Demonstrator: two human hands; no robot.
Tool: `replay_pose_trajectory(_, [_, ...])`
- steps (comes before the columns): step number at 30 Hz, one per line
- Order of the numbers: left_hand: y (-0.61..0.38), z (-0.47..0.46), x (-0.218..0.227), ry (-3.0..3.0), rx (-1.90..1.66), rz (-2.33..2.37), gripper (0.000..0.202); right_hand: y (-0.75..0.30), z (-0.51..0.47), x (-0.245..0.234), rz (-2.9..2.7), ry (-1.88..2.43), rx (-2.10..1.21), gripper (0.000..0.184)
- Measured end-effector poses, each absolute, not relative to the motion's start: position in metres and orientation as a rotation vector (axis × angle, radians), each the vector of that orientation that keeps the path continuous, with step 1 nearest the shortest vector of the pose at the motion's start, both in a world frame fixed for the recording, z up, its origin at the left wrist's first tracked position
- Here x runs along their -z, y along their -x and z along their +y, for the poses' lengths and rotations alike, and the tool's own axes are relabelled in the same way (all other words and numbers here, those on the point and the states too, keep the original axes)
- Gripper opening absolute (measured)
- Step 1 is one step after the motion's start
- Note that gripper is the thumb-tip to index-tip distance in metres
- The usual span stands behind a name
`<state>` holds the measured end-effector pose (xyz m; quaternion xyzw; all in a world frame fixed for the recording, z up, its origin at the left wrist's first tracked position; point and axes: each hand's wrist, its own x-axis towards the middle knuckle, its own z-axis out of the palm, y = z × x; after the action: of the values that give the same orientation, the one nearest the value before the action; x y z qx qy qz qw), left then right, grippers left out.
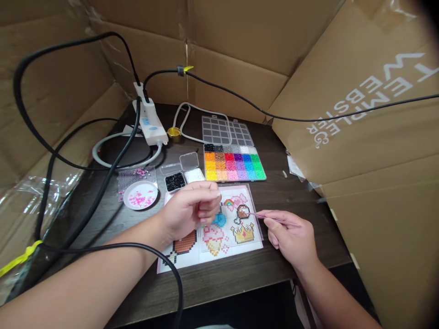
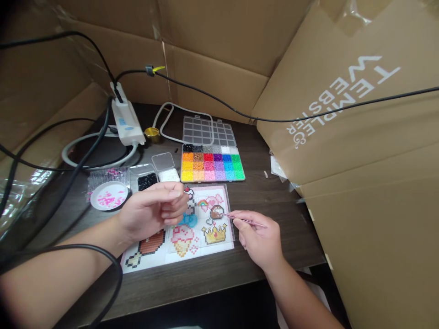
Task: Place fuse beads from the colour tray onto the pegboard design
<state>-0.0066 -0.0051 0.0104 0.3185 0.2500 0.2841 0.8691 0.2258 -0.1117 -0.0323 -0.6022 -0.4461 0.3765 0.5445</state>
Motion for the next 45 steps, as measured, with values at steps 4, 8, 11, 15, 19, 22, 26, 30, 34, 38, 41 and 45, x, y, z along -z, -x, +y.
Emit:
replay_pose_trajectory(4, [0.007, -0.005, -0.011, -0.666, -0.592, 0.525, 0.035, -0.225, -0.111, 0.033, -1.027, 1.419, -0.88, 0.009])
replay_pose_trajectory(8, [0.006, -0.005, -0.011, -0.671, -0.59, 0.523, 0.035, -0.225, -0.11, 0.033, -1.03, 1.44, -0.879, 0.008])
replay_pose_trajectory(11, [0.006, -0.005, -0.011, -0.677, -0.586, 0.518, 0.035, -0.224, -0.109, 0.034, -1.047, 1.465, -0.885, 0.009])
replay_pose_trajectory(15, [0.006, -0.005, -0.011, -0.676, -0.582, 0.521, 0.035, -0.226, -0.109, 0.035, -1.067, 1.48, -0.899, 0.011])
replay_pose_trajectory(19, [0.006, -0.005, -0.011, -0.676, -0.586, 0.517, 0.033, -0.226, -0.109, 0.034, -1.084, 1.475, -0.923, 0.011])
replay_pose_trajectory(22, [0.006, -0.005, -0.012, -0.676, -0.58, 0.52, 0.034, -0.226, -0.109, 0.033, -1.08, 1.462, -0.931, 0.009])
replay_pose_trajectory(26, [0.006, -0.005, -0.012, -0.667, -0.58, 0.52, 0.034, -0.228, -0.111, 0.036, -1.044, 1.437, -0.938, 0.008])
replay_pose_trajectory(30, [0.006, -0.005, -0.01, -0.664, -0.584, 0.504, 0.033, -0.232, -0.112, 0.039, -0.986, 1.405, -0.967, 0.009])
replay_pose_trajectory(34, [0.007, -0.006, -0.006, -0.659, -0.59, 0.49, 0.032, -0.232, -0.094, 0.027, -0.993, 1.391, -0.981, 0.014])
replay_pose_trajectory(38, [0.009, -0.006, -0.005, -0.664, -0.59, 0.466, 0.033, -0.22, -0.047, -0.001, -1.061, 1.352, -0.859, 0.017])
replay_pose_trajectory(41, [0.01, -0.007, -0.006, -0.668, -0.607, 0.478, 0.032, -0.204, -0.003, -0.015, -1.104, 1.367, -0.715, 0.016])
replay_pose_trajectory(45, [0.01, -0.008, -0.007, -0.673, -0.614, 0.486, 0.032, -0.182, 0.04, -0.009, -1.2, 1.366, -0.542, 0.012])
